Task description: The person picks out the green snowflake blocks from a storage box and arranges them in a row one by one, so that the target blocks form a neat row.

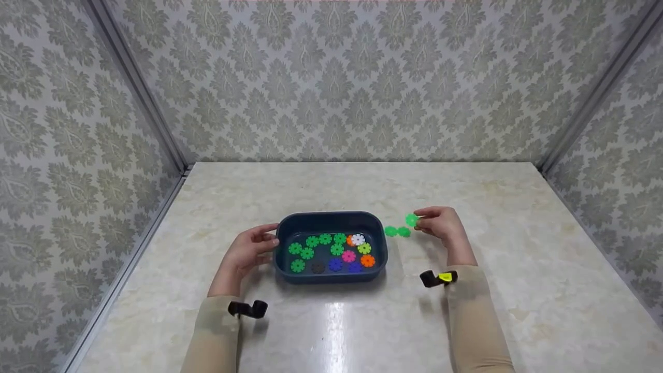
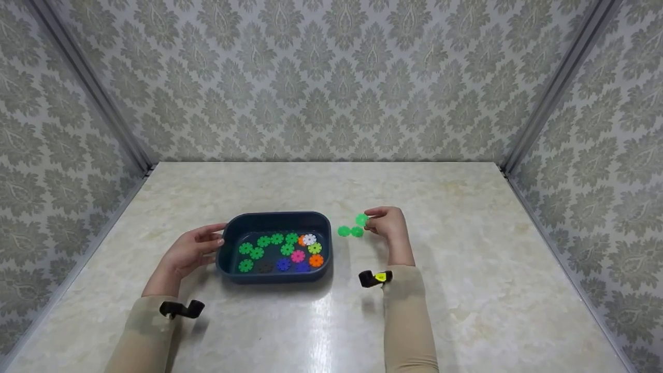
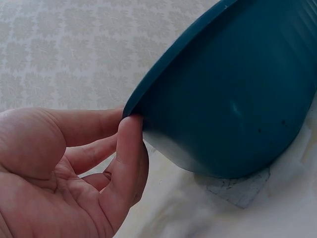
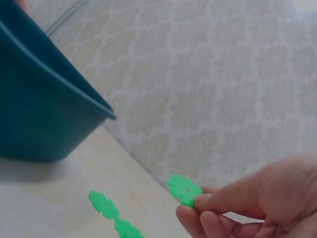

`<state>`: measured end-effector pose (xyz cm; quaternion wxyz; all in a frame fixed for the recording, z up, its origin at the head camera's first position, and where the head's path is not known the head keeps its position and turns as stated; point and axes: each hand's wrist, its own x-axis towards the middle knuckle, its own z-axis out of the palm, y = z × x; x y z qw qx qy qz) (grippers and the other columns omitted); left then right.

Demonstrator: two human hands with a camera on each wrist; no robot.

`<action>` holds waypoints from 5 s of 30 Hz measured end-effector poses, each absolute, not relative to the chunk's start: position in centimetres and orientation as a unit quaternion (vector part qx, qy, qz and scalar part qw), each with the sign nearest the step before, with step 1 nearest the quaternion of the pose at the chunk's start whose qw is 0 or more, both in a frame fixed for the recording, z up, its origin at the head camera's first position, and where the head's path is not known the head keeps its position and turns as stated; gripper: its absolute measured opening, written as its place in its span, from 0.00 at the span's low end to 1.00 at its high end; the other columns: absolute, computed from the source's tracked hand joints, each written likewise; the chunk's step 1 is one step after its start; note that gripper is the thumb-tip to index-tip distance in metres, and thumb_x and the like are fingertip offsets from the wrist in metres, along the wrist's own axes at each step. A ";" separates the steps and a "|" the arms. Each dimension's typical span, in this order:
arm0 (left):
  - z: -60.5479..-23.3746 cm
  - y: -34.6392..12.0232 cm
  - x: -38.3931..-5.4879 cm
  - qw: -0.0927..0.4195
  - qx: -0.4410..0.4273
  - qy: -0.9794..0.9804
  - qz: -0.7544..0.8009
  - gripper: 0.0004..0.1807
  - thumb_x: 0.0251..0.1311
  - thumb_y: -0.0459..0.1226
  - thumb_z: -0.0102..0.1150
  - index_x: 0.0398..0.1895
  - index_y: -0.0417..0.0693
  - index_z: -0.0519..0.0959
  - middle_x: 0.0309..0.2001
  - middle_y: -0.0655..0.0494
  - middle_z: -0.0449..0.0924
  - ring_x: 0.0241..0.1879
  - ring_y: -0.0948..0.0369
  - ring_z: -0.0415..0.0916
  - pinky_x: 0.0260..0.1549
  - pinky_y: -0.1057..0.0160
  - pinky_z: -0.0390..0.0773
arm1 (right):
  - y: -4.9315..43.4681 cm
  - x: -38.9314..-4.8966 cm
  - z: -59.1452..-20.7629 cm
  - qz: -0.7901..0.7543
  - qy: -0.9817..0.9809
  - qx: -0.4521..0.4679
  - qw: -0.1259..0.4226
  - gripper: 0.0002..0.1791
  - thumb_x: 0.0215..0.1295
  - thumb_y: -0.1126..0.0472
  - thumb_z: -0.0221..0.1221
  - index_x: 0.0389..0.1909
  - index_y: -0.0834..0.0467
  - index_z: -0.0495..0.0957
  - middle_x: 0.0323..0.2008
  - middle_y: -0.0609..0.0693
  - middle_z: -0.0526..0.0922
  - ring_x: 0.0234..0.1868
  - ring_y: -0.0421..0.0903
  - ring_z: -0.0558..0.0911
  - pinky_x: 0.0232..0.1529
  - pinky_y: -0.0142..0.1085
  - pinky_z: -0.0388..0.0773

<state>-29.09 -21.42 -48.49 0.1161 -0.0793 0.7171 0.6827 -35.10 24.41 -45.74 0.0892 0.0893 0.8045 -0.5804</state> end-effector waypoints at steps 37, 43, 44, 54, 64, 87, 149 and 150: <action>-48.6 -21.5 -29.2 0.119 -0.078 0.726 0.673 0.29 0.70 0.32 0.62 0.73 0.48 0.71 0.48 0.55 0.75 0.39 0.64 0.78 0.32 0.64 0.82 | 25.1 -35.8 -48.1 -0.506 0.842 0.151 0.109 0.18 0.69 0.70 0.60 0.58 0.69 0.81 0.42 0.57 0.86 0.32 0.40 0.85 0.37 0.31 0.84; -48.6 -21.5 -29.2 0.118 -0.076 0.725 0.674 0.29 0.70 0.32 0.62 0.73 0.48 0.71 0.47 0.56 0.75 0.39 0.64 0.78 0.31 0.64 0.81 | 25.3 -35.8 -47.8 -0.491 0.852 0.146 0.113 0.19 0.69 0.68 0.61 0.59 0.69 0.80 0.49 0.61 0.87 0.33 0.39 0.85 0.36 0.30 0.82; -48.7 -21.5 -29.2 0.117 -0.076 0.725 0.675 0.29 0.70 0.32 0.62 0.73 0.48 0.71 0.47 0.56 0.75 0.38 0.64 0.78 0.31 0.64 0.81 | 25.3 -35.8 -47.8 -0.490 0.852 0.146 0.113 0.19 0.69 0.67 0.61 0.60 0.69 0.80 0.50 0.62 0.86 0.33 0.39 0.85 0.37 0.30 0.82; -48.5 -21.6 -29.0 0.122 -0.069 0.728 0.671 0.30 0.70 0.33 0.62 0.74 0.49 0.70 0.47 0.58 0.76 0.40 0.65 0.79 0.31 0.65 0.80 | 25.2 -35.5 -46.7 -0.479 0.862 0.131 0.103 0.21 0.71 0.64 0.62 0.62 0.66 0.80 0.52 0.61 0.86 0.36 0.38 0.86 0.45 0.34 0.83; -48.4 -21.5 -29.0 0.120 -0.070 0.725 0.675 0.30 0.70 0.33 0.63 0.74 0.48 0.70 0.46 0.58 0.76 0.39 0.65 0.79 0.31 0.65 0.81 | 24.0 -34.7 -44.9 -0.507 0.854 0.079 0.083 0.21 0.73 0.61 0.61 0.65 0.61 0.79 0.60 0.62 0.82 0.45 0.43 0.87 0.55 0.39 0.81; -48.6 -21.5 -29.2 0.115 -0.069 0.723 0.677 0.30 0.70 0.32 0.62 0.74 0.47 0.70 0.47 0.56 0.76 0.41 0.64 0.78 0.31 0.65 0.82 | 16.5 -33.1 -43.6 -0.574 0.812 -0.096 0.031 0.18 0.68 0.64 0.67 0.57 0.61 0.84 0.51 0.61 0.86 0.42 0.42 0.85 0.44 0.33 0.83; -48.4 -21.5 -29.1 0.122 -0.072 0.728 0.671 0.29 0.70 0.31 0.61 0.74 0.48 0.71 0.48 0.55 0.77 0.41 0.63 0.78 0.30 0.64 0.82 | 0.4 -31.0 -48.0 -0.275 0.884 -0.363 0.111 0.14 0.54 0.71 0.72 0.43 0.60 0.89 0.41 0.55 0.90 0.44 0.50 0.86 0.49 0.39 0.83; -48.4 -21.6 -29.1 0.122 -0.073 0.728 0.671 0.29 0.70 0.32 0.61 0.74 0.48 0.71 0.48 0.55 0.77 0.42 0.63 0.78 0.30 0.65 0.82 | 0.6 -30.9 -47.8 -0.274 0.885 -0.360 0.113 0.14 0.55 0.71 0.72 0.43 0.60 0.89 0.41 0.55 0.91 0.44 0.50 0.86 0.48 0.39 0.83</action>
